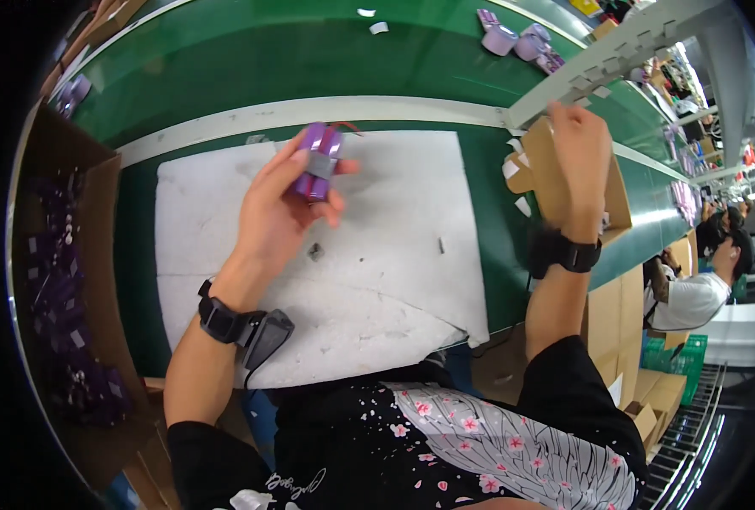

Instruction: The person picks up a battery pack, applies a piece of tape to it, and connects it to a circuit board inside a handheld fan housing. They then press the components together and place the assembled fan onto the conveyor belt.

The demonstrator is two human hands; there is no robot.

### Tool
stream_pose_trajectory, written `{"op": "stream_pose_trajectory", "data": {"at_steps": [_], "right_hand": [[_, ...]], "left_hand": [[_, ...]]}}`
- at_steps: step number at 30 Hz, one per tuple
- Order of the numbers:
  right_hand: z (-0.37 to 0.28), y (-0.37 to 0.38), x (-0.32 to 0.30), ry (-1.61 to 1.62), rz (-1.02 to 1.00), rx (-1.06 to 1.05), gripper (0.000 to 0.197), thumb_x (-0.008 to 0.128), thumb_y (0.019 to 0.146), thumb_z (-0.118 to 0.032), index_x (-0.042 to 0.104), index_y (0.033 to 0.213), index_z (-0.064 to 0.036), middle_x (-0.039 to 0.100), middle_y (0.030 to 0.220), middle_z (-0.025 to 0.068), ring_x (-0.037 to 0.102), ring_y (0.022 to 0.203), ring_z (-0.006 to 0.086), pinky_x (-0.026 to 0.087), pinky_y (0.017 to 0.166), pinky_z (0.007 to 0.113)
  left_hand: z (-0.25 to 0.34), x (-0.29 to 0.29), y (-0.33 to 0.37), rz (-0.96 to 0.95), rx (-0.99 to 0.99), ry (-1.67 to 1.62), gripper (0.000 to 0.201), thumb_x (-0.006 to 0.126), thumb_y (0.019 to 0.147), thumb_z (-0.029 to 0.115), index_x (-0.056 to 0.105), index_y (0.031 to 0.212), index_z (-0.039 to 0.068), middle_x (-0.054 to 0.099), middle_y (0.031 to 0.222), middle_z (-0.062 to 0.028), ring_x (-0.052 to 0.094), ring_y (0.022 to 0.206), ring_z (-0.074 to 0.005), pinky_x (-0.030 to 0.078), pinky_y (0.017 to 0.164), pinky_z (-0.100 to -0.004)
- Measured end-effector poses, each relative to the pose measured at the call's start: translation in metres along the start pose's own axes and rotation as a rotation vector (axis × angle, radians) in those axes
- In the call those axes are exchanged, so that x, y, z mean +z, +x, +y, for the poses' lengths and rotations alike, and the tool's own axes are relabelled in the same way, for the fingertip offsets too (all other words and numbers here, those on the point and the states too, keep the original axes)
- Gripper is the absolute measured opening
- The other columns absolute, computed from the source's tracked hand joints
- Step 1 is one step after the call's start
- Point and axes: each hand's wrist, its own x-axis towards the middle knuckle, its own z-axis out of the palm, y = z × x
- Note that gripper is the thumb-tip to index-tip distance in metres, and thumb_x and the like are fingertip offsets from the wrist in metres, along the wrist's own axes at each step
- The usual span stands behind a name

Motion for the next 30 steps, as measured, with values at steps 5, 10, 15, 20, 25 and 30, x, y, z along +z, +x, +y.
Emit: {"op": "stream_pose_trajectory", "data": {"at_steps": [5,10,15,20,25,30], "right_hand": [[-0.057,-0.071,0.075,0.706,-0.451,-0.625,0.021,0.063,0.08,-0.006,0.057,0.099,0.0012,0.061,0.08,0.0059,0.057,0.069,0.0102,0.046,0.06,0.024],[-0.059,-0.089,0.089,0.997,-0.526,-0.622,0.028,0.064,0.08,-0.005,0.054,0.105,0.0011,0.06,0.088,0.0064,0.056,0.069,0.0101,0.047,0.061,0.023],[-0.053,-0.09,0.089,1.111,-0.824,-0.268,0.026,0.062,0.083,-0.004,0.054,0.106,0.0014,0.06,0.087,0.0056,0.055,0.069,0.009,0.047,0.061,0.021],[-0.053,-0.091,0.092,1.169,-0.784,-0.214,0.024,0.061,0.084,-0.003,0.054,0.106,0.0023,0.06,0.085,0.0064,0.055,0.069,0.0076,0.046,0.06,0.02],[-0.052,-0.089,0.095,1.169,-0.731,-0.285,0.018,0.06,0.083,-0.002,0.057,0.1,0.0023,0.06,0.084,0.0057,0.054,0.068,0.0075,0.045,0.061,0.02],[-0.051,-0.086,0.097,1.018,-0.542,-0.481,0.012,0.06,0.083,-0.002,0.059,0.094,0.0018,0.06,0.082,0.0052,0.055,0.068,0.0084,0.045,0.063,0.021]], "left_hand": [[0.0,0.0,0.0,-0.153,-0.123,-0.002,0.042,0.041,0.093,0.023,0.039,0.128,0.0,0.06,0.099,-0.0173,0.061,0.062,-0.0186,0.051,0.05,-0.0269],[0.0,0.002,0.002,-0.111,-0.172,0.083,0.039,0.044,0.093,0.024,0.045,0.122,-0.002,0.06,0.092,-0.0145,0.061,0.061,-0.0187,0.051,0.05,-0.0265],[0.001,0.008,0.0,-0.02,-0.055,0.154,0.034,0.046,0.091,0.015,0.048,0.12,-0.003,0.06,0.091,-0.0135,0.062,0.066,-0.0191,0.052,0.055,-0.0274],[0.001,0.002,0.002,-0.025,0.033,0.148,0.034,0.044,0.088,0.006,0.047,0.12,-0.003,0.06,0.091,-0.0142,0.063,0.069,-0.0194,0.053,0.059,-0.028],[0.001,-0.001,0.003,-0.034,0.027,0.166,0.035,0.042,0.086,0.002,0.048,0.12,-0.003,0.06,0.091,-0.0153,0.063,0.07,-0.0197,0.053,0.06,-0.0278],[0.001,-0.001,0.003,-0.04,0.045,0.206,0.035,0.041,0.085,0.001,0.049,0.119,-0.003,0.061,0.089,-0.0155,0.063,0.069,-0.0198,0.053,0.059,-0.0279]]}}
